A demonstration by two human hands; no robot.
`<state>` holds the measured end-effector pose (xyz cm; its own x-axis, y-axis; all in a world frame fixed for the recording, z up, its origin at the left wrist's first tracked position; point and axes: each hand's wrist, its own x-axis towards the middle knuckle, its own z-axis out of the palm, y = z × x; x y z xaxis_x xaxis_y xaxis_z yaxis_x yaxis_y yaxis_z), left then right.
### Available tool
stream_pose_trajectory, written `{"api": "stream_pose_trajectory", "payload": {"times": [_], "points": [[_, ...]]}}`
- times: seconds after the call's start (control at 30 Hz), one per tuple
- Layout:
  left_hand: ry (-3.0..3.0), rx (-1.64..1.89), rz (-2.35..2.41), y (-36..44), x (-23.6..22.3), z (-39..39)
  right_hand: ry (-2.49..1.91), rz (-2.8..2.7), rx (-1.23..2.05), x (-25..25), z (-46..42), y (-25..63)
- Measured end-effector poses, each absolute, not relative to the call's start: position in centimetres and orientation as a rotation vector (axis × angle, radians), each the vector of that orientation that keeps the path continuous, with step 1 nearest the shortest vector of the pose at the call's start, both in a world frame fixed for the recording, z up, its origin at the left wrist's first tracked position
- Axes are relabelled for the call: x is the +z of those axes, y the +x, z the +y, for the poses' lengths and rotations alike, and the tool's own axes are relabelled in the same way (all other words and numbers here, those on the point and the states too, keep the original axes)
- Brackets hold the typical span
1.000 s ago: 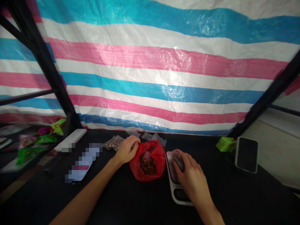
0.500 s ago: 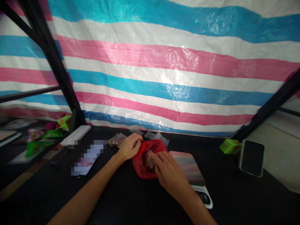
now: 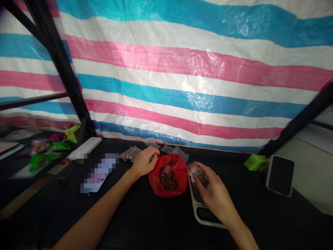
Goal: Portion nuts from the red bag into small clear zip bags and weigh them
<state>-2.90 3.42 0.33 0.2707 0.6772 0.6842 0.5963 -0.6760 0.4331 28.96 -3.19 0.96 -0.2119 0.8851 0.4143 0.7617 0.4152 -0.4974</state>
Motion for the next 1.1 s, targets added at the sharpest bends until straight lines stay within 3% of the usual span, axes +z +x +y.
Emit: {"api": "stream_pose_trajectory", "payload": {"times": [0.17, 0.4, 1.1], "points": [[2.431, 1.372, 1.207, -2.8, 0.4, 3.2, -1.455, -2.243, 0.139, 1.0, -3.2, 32.2], [2.422, 1.363, 1.236, -2.9, 0.0, 3.4, -1.423, -1.966, -0.053, 0.9, -4.1, 32.5], [2.458, 1.364, 1.248, -2.6, -0.2, 3.2, -1.281, -2.439, -0.039, 4.6, -1.1, 31.2]]}}
